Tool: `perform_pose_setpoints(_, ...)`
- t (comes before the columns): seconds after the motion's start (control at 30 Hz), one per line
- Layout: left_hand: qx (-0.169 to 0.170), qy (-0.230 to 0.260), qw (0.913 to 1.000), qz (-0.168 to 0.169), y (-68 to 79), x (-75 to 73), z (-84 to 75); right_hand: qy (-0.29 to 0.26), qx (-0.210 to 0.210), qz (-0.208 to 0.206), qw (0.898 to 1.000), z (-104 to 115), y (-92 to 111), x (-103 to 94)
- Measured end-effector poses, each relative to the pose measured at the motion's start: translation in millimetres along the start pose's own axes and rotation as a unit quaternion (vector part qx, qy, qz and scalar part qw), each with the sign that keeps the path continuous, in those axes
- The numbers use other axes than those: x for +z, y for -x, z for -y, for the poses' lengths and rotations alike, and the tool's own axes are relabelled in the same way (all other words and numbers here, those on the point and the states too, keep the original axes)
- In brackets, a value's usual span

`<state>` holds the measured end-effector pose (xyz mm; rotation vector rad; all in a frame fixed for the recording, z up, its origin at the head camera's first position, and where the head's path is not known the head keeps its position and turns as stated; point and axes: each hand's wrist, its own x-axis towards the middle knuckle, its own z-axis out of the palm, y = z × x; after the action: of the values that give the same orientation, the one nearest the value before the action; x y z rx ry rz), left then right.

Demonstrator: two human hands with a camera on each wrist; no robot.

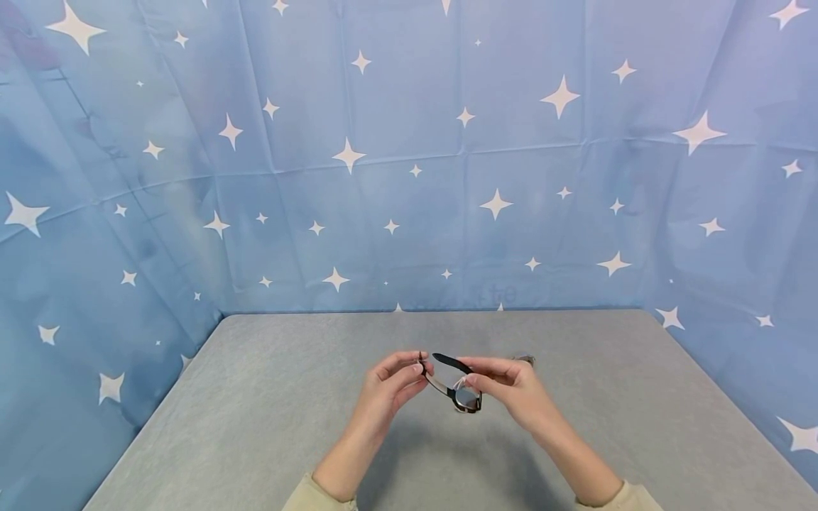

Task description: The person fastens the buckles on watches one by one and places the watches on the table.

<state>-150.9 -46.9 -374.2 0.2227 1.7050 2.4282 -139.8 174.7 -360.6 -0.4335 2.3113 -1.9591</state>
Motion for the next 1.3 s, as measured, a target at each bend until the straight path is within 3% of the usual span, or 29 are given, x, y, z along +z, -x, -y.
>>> perform_pose_setpoints(0.97,0.024,-0.095,0.9949,0.02,1.5,5.5,6.1,0.024,-0.008,0.032,0.999,-1.8,0.2,6.3)
perform_pose_setpoints(1.3,0.091,-0.208,0.9734,0.03,3.8,9.8,6.1,0.016,-0.005,0.045,0.999,-7.3,-0.5,6.0)
